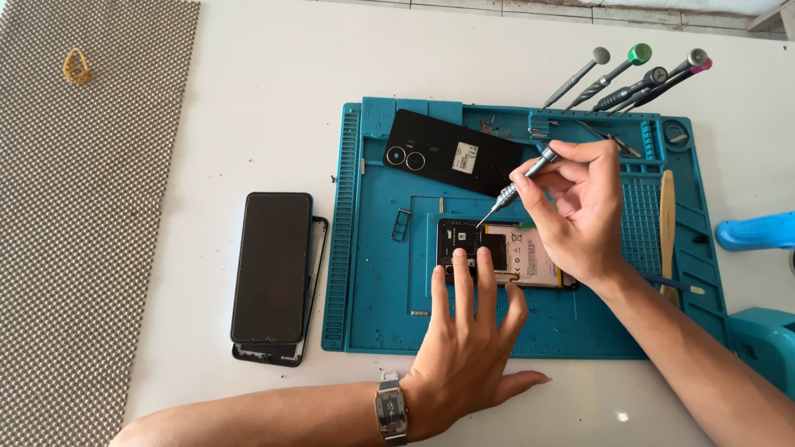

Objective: The person disassembles a smartphone on a blue work mat, using a screwdriver to remove screws and tweezers to lift internal components. The person removes a metal bracket and other small parts from the phone's interior, placing them on the mat.

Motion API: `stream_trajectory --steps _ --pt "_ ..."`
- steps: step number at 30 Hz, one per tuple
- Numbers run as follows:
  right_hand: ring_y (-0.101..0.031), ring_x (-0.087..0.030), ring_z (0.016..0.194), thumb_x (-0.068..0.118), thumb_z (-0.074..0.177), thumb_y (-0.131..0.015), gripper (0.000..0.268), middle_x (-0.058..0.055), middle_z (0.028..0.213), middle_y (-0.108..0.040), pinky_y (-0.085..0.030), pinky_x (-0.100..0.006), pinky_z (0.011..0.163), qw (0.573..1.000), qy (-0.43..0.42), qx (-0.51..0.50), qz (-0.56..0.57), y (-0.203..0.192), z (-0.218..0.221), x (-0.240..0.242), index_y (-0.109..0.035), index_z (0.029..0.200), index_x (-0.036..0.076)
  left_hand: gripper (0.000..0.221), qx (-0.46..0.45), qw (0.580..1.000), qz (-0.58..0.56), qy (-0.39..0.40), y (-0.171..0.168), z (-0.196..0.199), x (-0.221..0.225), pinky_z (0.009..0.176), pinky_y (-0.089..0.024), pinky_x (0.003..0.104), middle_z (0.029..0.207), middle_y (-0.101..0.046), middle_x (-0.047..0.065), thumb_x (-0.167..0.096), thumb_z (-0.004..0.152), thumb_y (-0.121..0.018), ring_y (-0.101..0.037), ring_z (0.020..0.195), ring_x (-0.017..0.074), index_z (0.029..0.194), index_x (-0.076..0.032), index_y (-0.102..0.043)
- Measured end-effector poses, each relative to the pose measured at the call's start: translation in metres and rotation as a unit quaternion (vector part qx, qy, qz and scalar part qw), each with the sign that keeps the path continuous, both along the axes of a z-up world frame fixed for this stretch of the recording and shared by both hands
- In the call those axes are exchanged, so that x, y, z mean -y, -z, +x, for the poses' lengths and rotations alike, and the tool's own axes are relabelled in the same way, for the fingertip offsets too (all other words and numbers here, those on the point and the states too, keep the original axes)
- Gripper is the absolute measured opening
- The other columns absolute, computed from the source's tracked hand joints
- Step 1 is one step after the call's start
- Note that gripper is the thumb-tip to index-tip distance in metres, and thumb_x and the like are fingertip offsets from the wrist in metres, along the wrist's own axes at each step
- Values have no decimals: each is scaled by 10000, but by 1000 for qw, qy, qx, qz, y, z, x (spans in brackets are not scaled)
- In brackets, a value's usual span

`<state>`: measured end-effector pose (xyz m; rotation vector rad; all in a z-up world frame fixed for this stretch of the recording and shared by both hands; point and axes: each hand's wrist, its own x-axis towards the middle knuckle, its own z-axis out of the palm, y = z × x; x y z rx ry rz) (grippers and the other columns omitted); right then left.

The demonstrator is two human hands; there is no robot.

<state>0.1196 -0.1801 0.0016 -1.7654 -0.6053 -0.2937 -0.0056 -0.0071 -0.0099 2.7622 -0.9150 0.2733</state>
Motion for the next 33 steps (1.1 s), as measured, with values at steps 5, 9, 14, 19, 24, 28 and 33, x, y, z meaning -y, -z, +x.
stream_trajectory --steps 5,9,14,19,24,28,33 --pt "-710 -194 1000 -82 1047 -639 393 -213 1144 -659 -615 -301 900 1000 -8 8 -14 -1 -1 0 -345 1290 10 993 3 1000 1 2 0 0 -1 1042 -331 740 1446 -376 462 -852 820 -474 -348 1353 648 1339 -7 -531" --pt "-710 -200 1010 -89 1038 -643 401 -219 1159 -654 -614 -295 893 1000 -10 16 -18 0 -2 1 -342 1285 7 988 2 1000 -1 3 1 0 0 1035 -333 742 1443 -379 463 -851 823 -463 -348 1352 648 1338 -12 -533" --pt "-705 -198 988 -94 1033 -642 397 -218 1151 -654 -615 -290 884 998 -19 40 -32 1 -2 1 -345 1279 1 990 4 1000 0 3 2 0 0 1035 -333 741 1439 -384 462 -854 828 -452 -349 1351 649 1341 -11 -532" --pt "-725 -205 1011 -81 1010 -662 369 -217 1130 -664 -627 -294 840 993 -21 92 -75 -4 -3 -2 -380 1234 -8 988 4 1000 3 2 1 0 0 1040 -333 739 1441 -385 458 -854 831 -451 -349 1353 647 1345 -14 -530" --pt "-745 -265 1011 44 953 -749 346 -178 1122 -702 -619 -296 799 956 -39 206 -205 -33 -8 -6 -432 1092 55 994 4 1000 2 1 1 0 1 1034 -331 740 1438 -385 453 -849 816 -457 -347 1349 644 1351 -14 -524" --pt "-727 -272 1042 91 949 -696 268 -178 1150 -676 -611 -325 870 965 -96 149 -193 -43 -13 -8 -491 1120 75 988 10 1000 6 -4 1 -2 0 1047 -336 732 1445 -393 435 -845 823 -468 -355 1358 629 1362 -18 -518" --pt "-606 -206 836 265 899 -821 287 -31 887 -661 -456 -385 820 950 -14 109 -292 -46 -15 1 -661 1079 109 985 9 1000 7 -8 -4 -4 0 1041 -346 717 1446 -389 439 -828 825 -504 -357 1355 626 1356 2 -506"
